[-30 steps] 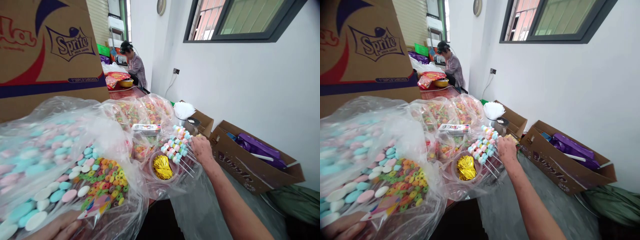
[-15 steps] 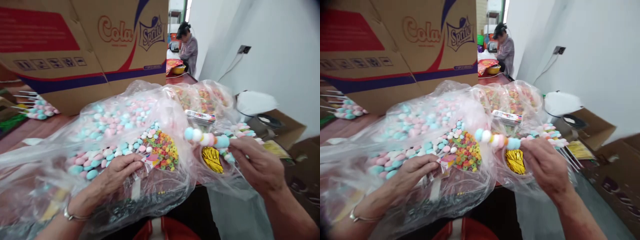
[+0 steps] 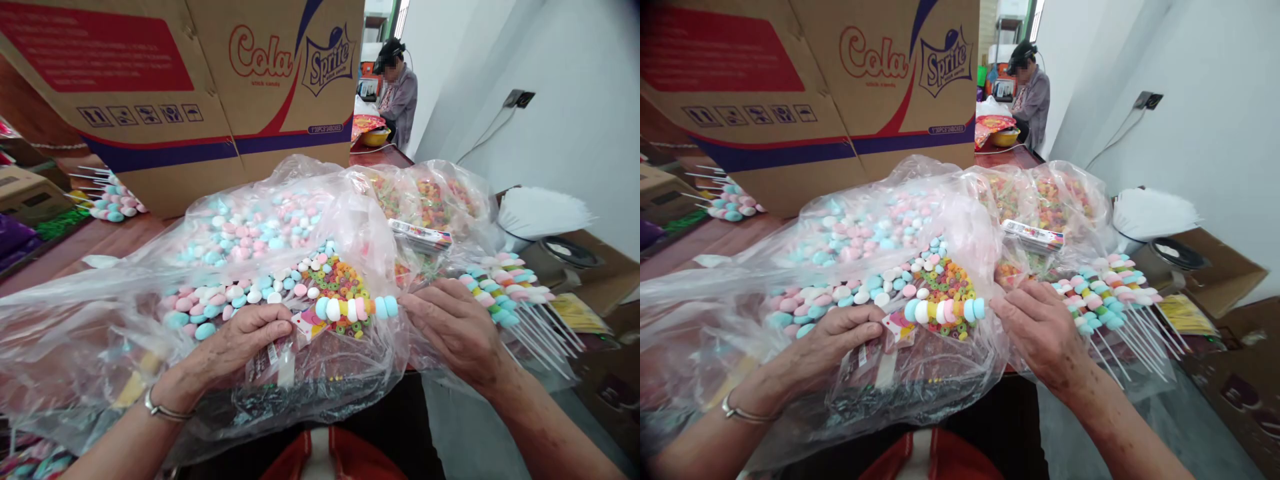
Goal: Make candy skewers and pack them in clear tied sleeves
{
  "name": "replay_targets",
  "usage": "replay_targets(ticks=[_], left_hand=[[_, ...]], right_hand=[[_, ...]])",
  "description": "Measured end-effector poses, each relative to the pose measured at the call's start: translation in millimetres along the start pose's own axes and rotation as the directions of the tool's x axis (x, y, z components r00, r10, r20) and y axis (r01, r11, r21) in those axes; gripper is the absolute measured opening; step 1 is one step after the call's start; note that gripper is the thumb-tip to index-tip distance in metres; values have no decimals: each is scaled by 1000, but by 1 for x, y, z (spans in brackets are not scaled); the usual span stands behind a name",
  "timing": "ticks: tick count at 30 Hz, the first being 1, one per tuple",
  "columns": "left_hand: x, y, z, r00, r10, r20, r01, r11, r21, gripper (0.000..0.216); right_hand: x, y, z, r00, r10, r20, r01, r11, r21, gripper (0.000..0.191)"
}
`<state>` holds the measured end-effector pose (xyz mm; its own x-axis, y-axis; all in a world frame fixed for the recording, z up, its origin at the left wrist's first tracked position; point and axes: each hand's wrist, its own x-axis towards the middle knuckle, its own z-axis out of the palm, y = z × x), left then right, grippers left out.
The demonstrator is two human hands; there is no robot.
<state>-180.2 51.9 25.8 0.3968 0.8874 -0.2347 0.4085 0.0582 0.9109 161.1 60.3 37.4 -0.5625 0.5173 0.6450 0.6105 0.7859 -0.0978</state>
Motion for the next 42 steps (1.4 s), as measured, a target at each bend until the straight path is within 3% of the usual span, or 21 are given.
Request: replay_targets(ticks=[7,11,14,18,25,29,33,37,42], left_hand=[[3,14,3,997,-70,23,69,997,35,37],[6,15,4,991,-29,131,16,995,101,36],[9,13,2,978,4,207,-31,991,127,35],[8,10,2,969,-38,243,24,998,60,33],[1,16,8,975,-100,197,128,983,-134,28],[6,14,1,957,-82,279,101,994,-53,32],[9,6,-2,968,-76,241,80,997,-6,34],[10,6,-3,952,-48,302,41,999,31,34],[10,9,-5,960,-48,275,45,999,18,31]], right_hand=[[0,-8,-7,998,-50,26,52,997,-54,22],[1,-7,-7,992,-84,96,88,995,-37,21],[1,-4,-4,991,-52,125,52,999,7,19],[-1,-1,2,981,8,195,-32,992,122,17],[-1,-1,7,967,-9,255,-48,975,216,23],[0,-1,7,969,5,247,-46,986,163,27],[2,-3,8,957,-47,287,-16,977,213,25],[1,-5,9,965,-12,263,-39,981,189,23],[-1,-7,11,962,15,272,-64,983,173,22]])
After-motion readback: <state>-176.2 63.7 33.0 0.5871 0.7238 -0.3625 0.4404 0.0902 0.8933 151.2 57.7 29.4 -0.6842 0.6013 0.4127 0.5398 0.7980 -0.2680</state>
